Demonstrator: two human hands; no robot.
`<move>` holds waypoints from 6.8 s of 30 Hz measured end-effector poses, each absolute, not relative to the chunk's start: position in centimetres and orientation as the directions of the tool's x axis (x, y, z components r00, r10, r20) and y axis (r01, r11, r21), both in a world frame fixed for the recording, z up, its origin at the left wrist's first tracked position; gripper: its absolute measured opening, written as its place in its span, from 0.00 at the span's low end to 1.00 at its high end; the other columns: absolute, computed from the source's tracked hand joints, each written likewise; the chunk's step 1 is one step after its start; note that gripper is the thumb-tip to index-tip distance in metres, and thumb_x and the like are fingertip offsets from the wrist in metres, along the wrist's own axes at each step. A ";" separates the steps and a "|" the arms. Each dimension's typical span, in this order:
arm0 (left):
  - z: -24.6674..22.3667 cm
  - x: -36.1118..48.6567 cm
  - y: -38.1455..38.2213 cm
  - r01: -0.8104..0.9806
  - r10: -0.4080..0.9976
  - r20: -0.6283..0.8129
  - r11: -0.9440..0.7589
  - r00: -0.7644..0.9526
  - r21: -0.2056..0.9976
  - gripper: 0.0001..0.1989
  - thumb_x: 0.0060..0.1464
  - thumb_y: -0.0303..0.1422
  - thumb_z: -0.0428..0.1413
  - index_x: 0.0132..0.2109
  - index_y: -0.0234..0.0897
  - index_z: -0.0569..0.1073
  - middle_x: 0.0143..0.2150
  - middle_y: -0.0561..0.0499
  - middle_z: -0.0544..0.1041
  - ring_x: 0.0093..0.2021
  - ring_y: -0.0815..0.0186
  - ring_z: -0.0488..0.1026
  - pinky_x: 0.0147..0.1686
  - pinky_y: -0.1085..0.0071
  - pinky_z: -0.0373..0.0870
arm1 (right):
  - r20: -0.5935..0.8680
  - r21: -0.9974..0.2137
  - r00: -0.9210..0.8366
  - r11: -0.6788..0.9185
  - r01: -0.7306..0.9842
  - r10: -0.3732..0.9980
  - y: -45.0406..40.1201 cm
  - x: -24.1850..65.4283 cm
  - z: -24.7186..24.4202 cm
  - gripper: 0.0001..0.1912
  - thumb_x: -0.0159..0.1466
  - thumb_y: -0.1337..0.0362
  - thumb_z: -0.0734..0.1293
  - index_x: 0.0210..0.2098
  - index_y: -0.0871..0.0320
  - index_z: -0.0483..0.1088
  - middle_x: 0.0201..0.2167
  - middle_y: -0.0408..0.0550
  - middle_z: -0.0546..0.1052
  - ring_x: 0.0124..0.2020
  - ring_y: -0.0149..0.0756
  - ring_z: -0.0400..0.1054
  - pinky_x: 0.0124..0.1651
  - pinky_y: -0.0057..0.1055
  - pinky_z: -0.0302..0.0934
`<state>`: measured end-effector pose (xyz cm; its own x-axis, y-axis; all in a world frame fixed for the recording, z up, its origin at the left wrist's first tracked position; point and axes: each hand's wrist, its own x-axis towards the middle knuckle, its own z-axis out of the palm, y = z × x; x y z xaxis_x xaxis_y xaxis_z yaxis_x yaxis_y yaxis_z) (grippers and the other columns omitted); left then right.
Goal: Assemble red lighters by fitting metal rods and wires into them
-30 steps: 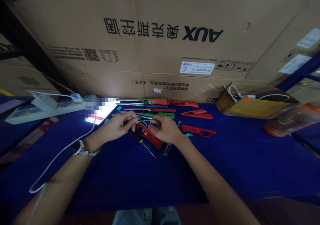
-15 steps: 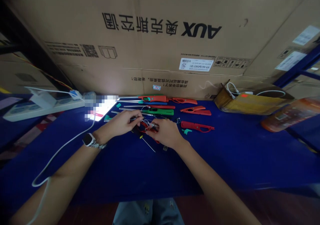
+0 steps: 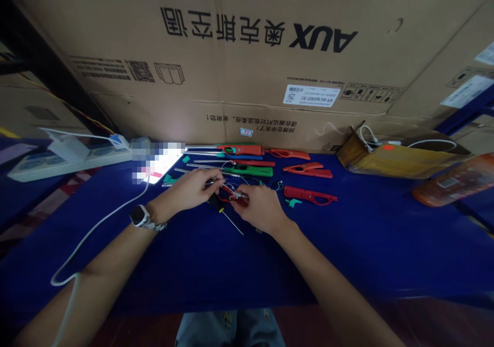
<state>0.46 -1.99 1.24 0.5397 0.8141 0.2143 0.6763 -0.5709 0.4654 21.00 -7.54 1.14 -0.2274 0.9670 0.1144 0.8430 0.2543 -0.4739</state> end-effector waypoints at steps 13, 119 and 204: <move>1.6 0.6 -2.0 0.712 0.829 0.185 -0.550 0.527 0.436 0.10 0.64 0.35 0.50 0.38 0.39 0.75 0.30 0.51 0.78 0.23 0.69 0.67 0.26 0.70 0.56 | 0.109 -0.505 -0.232 0.255 0.825 0.967 -7.5 21.4 0.8 0.05 0.61 0.60 0.69 0.35 0.52 0.77 0.24 0.40 0.77 0.25 0.32 0.69 0.29 0.27 0.52; 2.8 -3.0 -4.9 0.529 0.827 0.311 -0.544 0.467 0.651 0.04 0.62 0.32 0.54 0.37 0.38 0.67 0.31 0.51 0.78 0.31 0.67 0.76 0.32 0.70 0.72 | 0.458 -0.442 -0.277 0.487 0.753 0.845 -7.1 20.8 -0.3 0.08 0.62 0.61 0.69 0.28 0.55 0.72 0.29 0.46 0.73 0.38 0.41 0.67 0.44 0.38 0.57; 4.9 2.3 0.8 0.034 0.935 0.191 -0.210 0.297 0.977 0.10 0.57 0.33 0.61 0.46 0.36 0.78 0.36 0.48 0.81 0.31 0.69 0.74 0.30 0.71 0.68 | 0.013 -0.993 -0.293 0.046 0.104 0.956 -4.7 20.7 0.5 0.22 0.60 0.43 0.71 0.31 0.57 0.69 0.22 0.39 0.71 0.22 0.27 0.61 0.26 0.27 0.56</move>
<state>2.27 0.76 4.86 0.2973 0.9355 0.1911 0.0340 -0.2103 0.9770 20.74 -4.69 0.48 -0.2926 0.9561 0.0131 0.1044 0.0456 -0.9935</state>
